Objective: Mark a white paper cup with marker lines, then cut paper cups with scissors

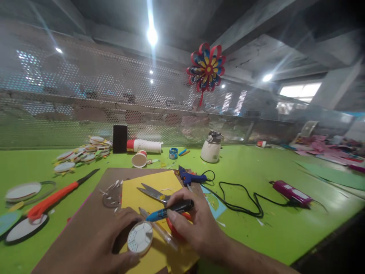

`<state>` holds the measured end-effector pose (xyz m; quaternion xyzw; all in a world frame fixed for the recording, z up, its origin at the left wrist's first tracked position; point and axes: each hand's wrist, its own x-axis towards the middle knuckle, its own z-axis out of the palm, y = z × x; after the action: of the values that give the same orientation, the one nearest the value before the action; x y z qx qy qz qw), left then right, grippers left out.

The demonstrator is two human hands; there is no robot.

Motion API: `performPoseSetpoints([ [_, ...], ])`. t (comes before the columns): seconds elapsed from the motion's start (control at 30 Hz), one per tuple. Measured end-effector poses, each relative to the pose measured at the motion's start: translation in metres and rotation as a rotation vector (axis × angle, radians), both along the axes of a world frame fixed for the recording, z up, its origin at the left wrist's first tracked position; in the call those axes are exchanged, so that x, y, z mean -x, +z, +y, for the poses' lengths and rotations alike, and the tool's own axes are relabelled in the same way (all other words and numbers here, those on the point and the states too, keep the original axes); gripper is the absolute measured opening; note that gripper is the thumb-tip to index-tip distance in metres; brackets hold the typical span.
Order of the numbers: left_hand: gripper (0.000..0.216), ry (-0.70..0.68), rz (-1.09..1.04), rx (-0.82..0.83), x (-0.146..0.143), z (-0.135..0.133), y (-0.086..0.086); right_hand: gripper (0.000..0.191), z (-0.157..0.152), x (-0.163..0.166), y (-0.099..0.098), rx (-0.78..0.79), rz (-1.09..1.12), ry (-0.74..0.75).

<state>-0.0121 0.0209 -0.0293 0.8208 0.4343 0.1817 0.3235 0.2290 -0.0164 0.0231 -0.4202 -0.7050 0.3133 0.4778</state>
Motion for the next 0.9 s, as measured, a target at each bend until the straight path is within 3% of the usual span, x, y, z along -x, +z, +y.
performPoseSetpoints([
  [0.13, 0.042, -0.038, 0.014, 0.028, -0.004, -0.004, 0.012, 0.003, -0.003, 0.001, -0.002, -0.036, -0.005, -0.003],
  [0.27, 0.04, -0.031, 0.031, 0.04, -0.006, -0.008, 0.019, 0.011, -0.002, 0.002, -0.004, -0.056, -0.063, -0.061],
  [0.6, 0.038, -0.037, 0.013, -0.059, -0.007, -0.009, 0.018, 0.022, 0.005, 0.001, -0.013, -0.113, -0.009, -0.069],
  [0.9, 0.038, -0.069, 0.012, -0.094, -0.004, -0.003, 0.012, 0.011, 0.002, 0.007, -0.008, -0.176, 0.006, -0.075],
])
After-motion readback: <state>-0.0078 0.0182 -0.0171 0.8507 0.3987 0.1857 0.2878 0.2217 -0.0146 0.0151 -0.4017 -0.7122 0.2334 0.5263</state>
